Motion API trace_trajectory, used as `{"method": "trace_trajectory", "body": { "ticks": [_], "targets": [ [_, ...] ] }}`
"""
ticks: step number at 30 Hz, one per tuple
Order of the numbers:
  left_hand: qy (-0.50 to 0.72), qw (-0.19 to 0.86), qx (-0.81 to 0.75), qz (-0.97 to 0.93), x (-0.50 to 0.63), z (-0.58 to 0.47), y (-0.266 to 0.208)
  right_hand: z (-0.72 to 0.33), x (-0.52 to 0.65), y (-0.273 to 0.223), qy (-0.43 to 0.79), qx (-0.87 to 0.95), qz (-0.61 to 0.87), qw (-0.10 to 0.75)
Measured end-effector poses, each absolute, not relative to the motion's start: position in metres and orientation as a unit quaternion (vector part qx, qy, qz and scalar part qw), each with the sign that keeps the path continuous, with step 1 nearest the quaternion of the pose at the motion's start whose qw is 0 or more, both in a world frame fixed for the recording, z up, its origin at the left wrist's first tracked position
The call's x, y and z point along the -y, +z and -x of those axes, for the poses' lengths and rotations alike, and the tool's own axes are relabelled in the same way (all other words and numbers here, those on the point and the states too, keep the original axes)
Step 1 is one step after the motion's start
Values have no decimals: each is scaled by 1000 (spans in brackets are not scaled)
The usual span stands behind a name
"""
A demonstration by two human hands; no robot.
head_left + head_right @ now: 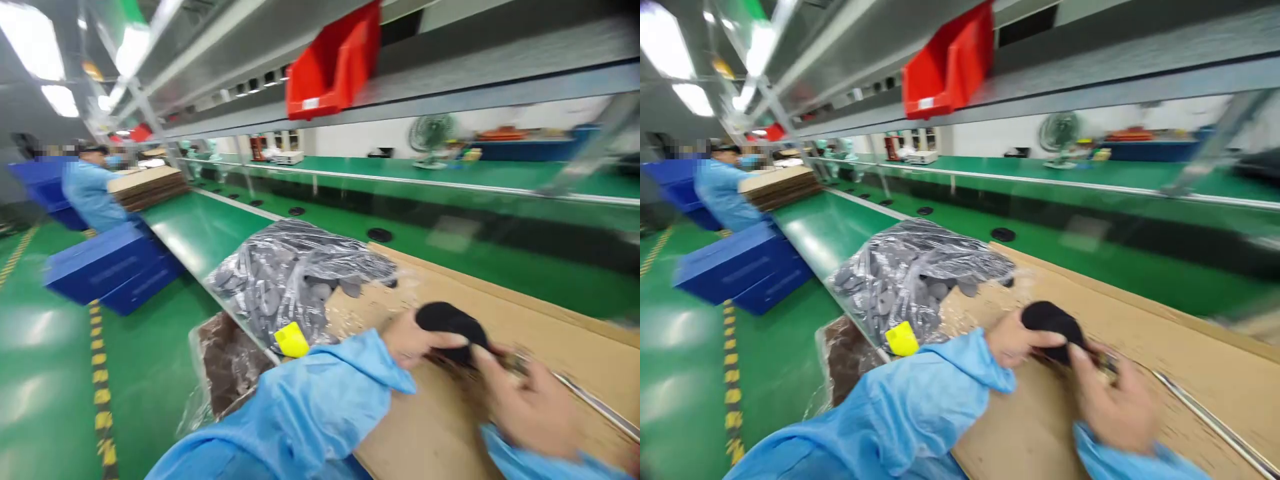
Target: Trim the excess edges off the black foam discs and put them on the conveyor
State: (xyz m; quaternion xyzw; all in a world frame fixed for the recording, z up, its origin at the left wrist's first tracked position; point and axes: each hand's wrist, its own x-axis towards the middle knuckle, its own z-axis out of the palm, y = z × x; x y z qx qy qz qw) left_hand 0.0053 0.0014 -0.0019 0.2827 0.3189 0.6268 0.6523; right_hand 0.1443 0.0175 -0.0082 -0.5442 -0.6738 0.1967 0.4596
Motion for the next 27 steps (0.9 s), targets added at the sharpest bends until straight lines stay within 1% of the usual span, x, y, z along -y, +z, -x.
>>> {"method": "trace_trajectory", "body": {
  "ticks": [1,5,8,10,17,22,27],
  "targets": [
    [632,644,-325,-284,2,-6,1,-150,-13,-7,187,666,547,471],
    [595,671,-334,-290,5,-6,4,-151,-9,-5,248,670,504,486],
    [606,645,-358,-299,4,-5,2,-149,-10,-3,320,660,470,491],
    [614,631,-359,-311,6,-5,2,-149,-7,-1,346,656,465,483],
    [610,609,-348,-368,9,-7,1,-155,-6,3,366,665,486,433],
    [600,606,-336,-400,8,-6,-3,-157,-9,2,421,639,467,442],
    [592,613,-332,-406,10,-6,-2,-157,-7,3,432,619,473,454]
  ]
}}
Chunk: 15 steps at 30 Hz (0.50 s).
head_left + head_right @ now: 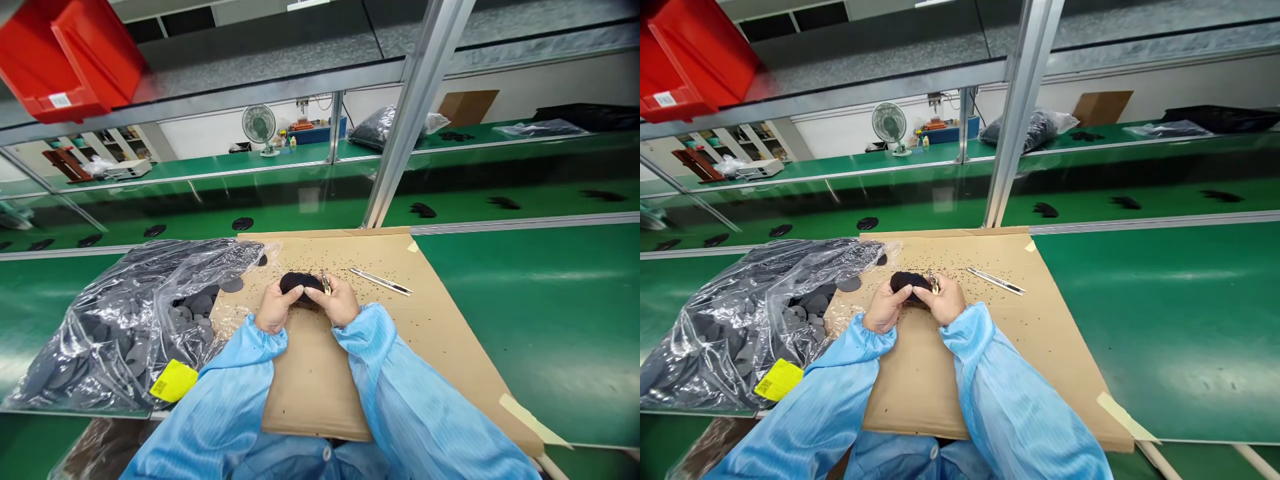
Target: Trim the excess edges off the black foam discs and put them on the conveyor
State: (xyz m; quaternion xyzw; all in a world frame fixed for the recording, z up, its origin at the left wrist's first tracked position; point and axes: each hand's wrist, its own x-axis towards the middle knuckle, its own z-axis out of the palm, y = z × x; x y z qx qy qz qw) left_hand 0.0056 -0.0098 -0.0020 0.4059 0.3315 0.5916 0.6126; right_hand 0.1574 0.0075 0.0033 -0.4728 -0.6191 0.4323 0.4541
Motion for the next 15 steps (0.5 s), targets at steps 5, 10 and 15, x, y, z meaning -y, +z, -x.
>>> {"method": "trace_trajectory", "body": {
  "ticks": [5,10,15],
  "targets": [
    [581,629,-332,-395,11,-6,2,-156,-7,5,427,622,481,447],
    [575,660,-357,-325,7,-1,2,-151,-1,4,392,654,436,478],
    [543,725,-349,-242,5,4,1,-146,7,6,299,720,363,510]
  ]
}}
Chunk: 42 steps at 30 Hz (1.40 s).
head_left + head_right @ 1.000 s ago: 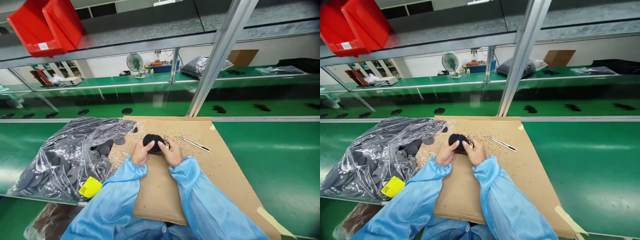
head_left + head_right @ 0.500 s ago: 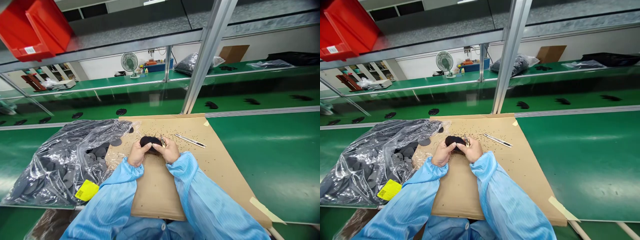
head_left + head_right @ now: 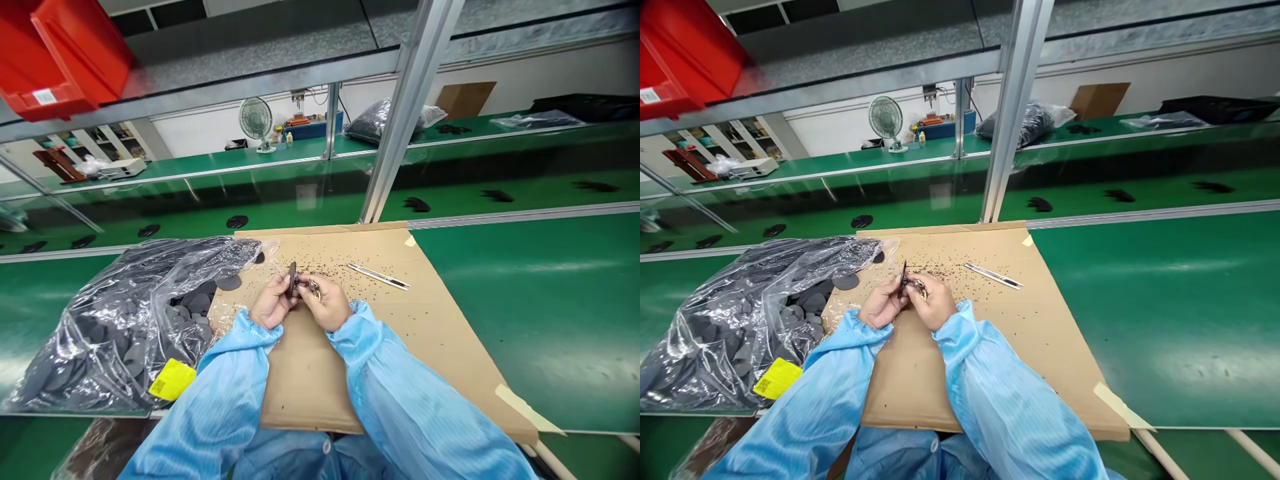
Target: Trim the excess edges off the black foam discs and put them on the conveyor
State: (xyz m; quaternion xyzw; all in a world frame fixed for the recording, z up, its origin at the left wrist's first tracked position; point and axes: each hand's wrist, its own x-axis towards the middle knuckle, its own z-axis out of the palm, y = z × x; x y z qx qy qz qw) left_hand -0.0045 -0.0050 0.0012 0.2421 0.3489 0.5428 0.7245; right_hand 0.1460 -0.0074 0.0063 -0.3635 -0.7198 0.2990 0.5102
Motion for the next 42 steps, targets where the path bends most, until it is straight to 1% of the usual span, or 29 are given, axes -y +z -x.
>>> {"method": "trace_trajectory", "body": {
  "ticks": [3,8,16,19,22,25,29,32,34,36,37,38,40,42],
  "targets": [
    [523,750,-333,-232,8,5,3,-146,10,9,234,749,351,511],
    [500,770,-324,-229,11,4,3,-147,9,7,168,784,337,493],
    [503,752,-340,-256,15,-1,3,-144,7,0,109,786,356,494],
    [537,736,-329,-250,14,-4,2,-141,10,3,125,760,362,525],
    [568,715,-329,-240,10,-3,1,-139,13,6,178,739,352,546],
    [602,682,-345,-232,6,0,0,-141,11,6,235,675,399,574],
    [663,585,-402,-240,-8,4,1,-146,2,2,286,536,503,614],
    [668,476,-472,-323,-34,10,10,-148,-4,0,302,503,518,622],
    [634,351,-550,-415,-61,17,22,-148,-5,-2,304,513,510,620],
    [568,180,-619,-512,-93,23,38,-146,-4,-4,300,527,502,617],
    [530,106,-629,-559,-109,24,46,-145,-4,-5,297,533,498,616],
    [494,57,-625,-601,-124,24,53,-145,-4,-6,294,537,496,615],
    [427,22,-613,-665,-147,19,60,-144,-4,-8,291,544,494,612],
    [375,41,-621,-687,-157,9,58,-144,-4,-9,291,547,494,610]
  ]
}}
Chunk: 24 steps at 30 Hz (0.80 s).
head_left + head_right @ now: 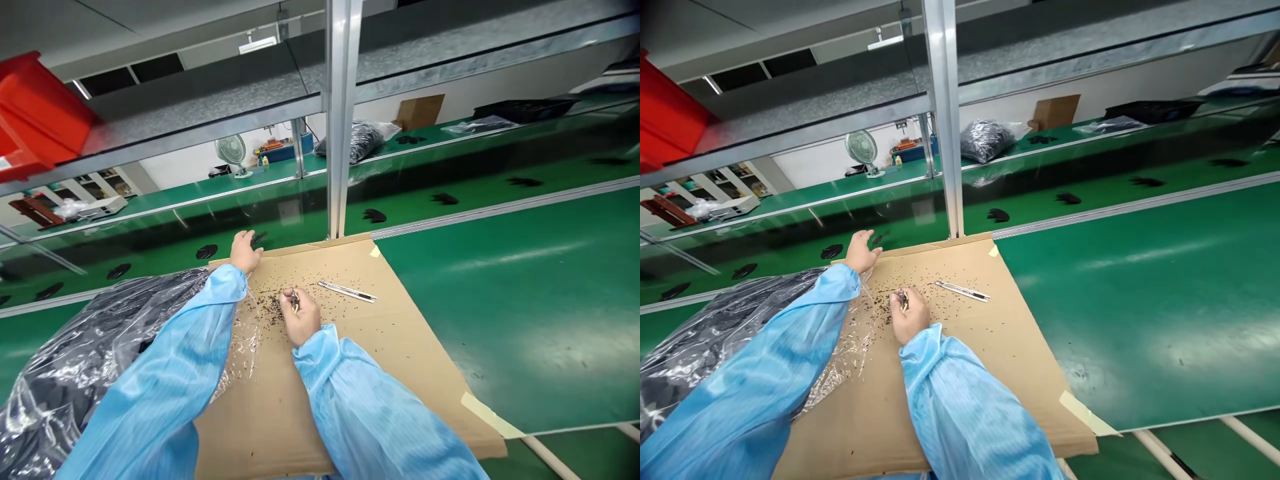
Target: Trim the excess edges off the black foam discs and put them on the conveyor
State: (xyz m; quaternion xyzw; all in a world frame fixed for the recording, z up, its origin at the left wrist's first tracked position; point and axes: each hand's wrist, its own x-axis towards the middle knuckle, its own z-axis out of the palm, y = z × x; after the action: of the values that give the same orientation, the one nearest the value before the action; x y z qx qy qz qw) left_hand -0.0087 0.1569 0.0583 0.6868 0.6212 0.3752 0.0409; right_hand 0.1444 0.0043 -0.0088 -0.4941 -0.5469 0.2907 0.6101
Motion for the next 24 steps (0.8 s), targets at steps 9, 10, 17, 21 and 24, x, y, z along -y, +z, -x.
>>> {"method": "trace_trajectory", "body": {
  "ticks": [9,10,17,21,24],
  "targets": [
    [407,290,-593,-631,-65,-22,22,-146,-6,-7,300,527,509,611],
    [426,325,-583,-611,-50,-23,21,-145,-6,-8,300,520,510,616],
    [534,252,-610,-529,6,-15,-13,-142,-5,-11,287,508,542,605],
    [551,194,-594,-553,8,-14,-27,-149,-17,-6,303,403,569,649],
    [531,178,-584,-588,8,-16,-26,-173,-39,4,302,338,593,665]
  ]
}}
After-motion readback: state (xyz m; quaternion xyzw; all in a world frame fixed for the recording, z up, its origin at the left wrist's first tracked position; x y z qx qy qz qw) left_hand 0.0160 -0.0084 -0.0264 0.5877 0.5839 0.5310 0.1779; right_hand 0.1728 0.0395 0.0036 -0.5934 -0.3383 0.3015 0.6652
